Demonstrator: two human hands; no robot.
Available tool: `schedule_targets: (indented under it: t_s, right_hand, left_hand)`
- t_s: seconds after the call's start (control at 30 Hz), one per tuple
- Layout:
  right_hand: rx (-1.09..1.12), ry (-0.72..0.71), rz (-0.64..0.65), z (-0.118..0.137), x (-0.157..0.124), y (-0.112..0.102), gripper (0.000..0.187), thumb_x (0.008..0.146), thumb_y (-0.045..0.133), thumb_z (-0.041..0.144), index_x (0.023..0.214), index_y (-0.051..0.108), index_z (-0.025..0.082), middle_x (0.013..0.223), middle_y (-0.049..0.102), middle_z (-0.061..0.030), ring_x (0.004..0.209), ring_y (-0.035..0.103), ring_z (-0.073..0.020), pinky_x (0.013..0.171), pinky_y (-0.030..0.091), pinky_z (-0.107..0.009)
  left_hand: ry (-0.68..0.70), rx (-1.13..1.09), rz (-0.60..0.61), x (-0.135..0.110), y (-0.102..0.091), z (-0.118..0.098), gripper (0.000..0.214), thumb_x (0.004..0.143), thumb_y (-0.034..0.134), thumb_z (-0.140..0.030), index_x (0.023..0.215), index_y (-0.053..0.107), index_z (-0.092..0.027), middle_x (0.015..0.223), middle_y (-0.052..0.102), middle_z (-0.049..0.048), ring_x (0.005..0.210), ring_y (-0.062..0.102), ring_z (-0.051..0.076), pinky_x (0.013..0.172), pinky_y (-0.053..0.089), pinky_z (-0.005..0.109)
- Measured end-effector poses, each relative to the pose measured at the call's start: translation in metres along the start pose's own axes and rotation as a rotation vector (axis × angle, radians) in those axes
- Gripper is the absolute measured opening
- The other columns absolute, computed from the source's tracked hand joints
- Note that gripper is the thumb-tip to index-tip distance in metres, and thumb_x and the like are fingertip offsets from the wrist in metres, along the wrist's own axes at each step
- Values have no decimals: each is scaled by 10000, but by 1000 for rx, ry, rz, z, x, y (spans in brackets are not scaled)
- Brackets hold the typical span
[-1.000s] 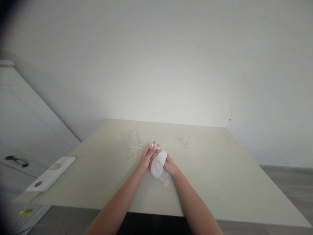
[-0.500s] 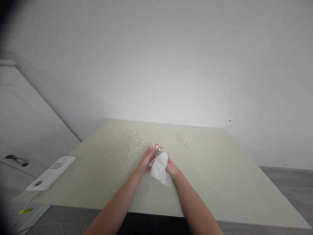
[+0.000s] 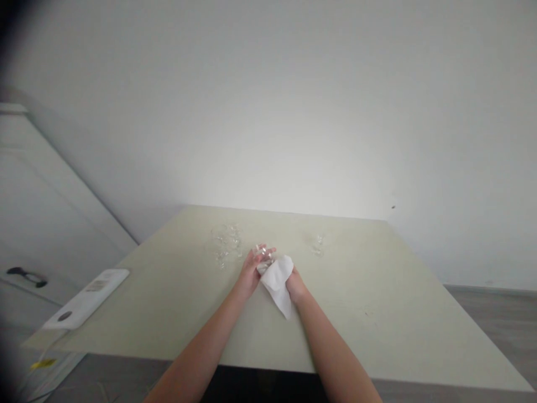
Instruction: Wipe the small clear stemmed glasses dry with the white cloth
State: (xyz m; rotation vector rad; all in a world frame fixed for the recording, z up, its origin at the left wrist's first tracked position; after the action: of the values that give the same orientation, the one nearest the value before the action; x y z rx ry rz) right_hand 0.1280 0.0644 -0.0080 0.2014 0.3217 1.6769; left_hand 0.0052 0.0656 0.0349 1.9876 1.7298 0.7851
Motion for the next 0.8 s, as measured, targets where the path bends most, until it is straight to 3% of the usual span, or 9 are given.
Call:
schedule_targets:
  t_s: [0.13, 0.33, 0.43, 0.57, 0.7, 0.8]
  right_hand:
    - [42, -62, -127, 8, 7, -15, 336, 652, 744, 414, 889, 686, 184, 940, 752, -67, 849, 690, -247, 771, 551, -347]
    - [-71, -45, -13, 2, 7, -6, 327, 709, 712, 399, 940, 700, 167, 971, 746, -99, 899, 691, -280, 809, 556, -402]
    - [-156, -130, -11, 5, 9, -6, 286, 718, 693, 339, 959, 700, 185, 1005, 739, -77, 952, 675, -264, 881, 529, -428]
    - [-155, -153, -24, 5, 12, -11, 279, 697, 706, 321, 936, 696, 176, 949, 743, -65, 891, 676, -243, 873, 525, -416]
    - [-63, -119, -56, 2, 10, -15, 260, 694, 729, 368, 859, 688, 171, 805, 732, -37, 722, 666, -196, 725, 545, -325]
    - [51, -102, -28, 4, 10, -9, 316, 723, 710, 431, 916, 671, 183, 776, 718, -29, 665, 653, -177, 627, 528, -283]
  left_hand:
    - [90, -66, -62, 5, -12, -10, 555, 733, 760, -430, 1206, 534, -248, 1244, 621, 82, 996, 639, 170, 882, 488, 316]
    - [122, 35, -72, 5, -13, -15, 614, 707, 793, -356, 1241, 510, -245, 1282, 589, 102, 1105, 615, 219, 986, 459, 385]
    - [183, 194, -20, 1, -3, -16, 665, 659, 828, -298, 1239, 510, -229, 1273, 591, 122, 1085, 626, 237, 980, 471, 411]
    - [296, 356, 9, -6, 13, -24, 636, 701, 793, -289, 1260, 495, -234, 1312, 558, 132, 1130, 603, 242, 976, 483, 411]
    - [441, 488, -70, -11, 33, -44, 611, 729, 769, -310, 1265, 487, -227, 1296, 561, 137, 1101, 613, 236, 951, 496, 407]
    - [522, 546, -110, -12, 58, -54, 593, 748, 757, -310, 1265, 477, -230, 1284, 563, 128, 1127, 595, 231, 974, 477, 407]
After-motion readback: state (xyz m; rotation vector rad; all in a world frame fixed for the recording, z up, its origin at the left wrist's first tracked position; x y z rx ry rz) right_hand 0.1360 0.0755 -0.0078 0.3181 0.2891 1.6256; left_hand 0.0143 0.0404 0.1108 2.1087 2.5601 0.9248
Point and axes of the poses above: each hand's wrist, its own x-axis towards the middle knuckle, its own y-axis out of the palm, z = x × y, the point moved 8 cm from there along x, towards the middle knuckle
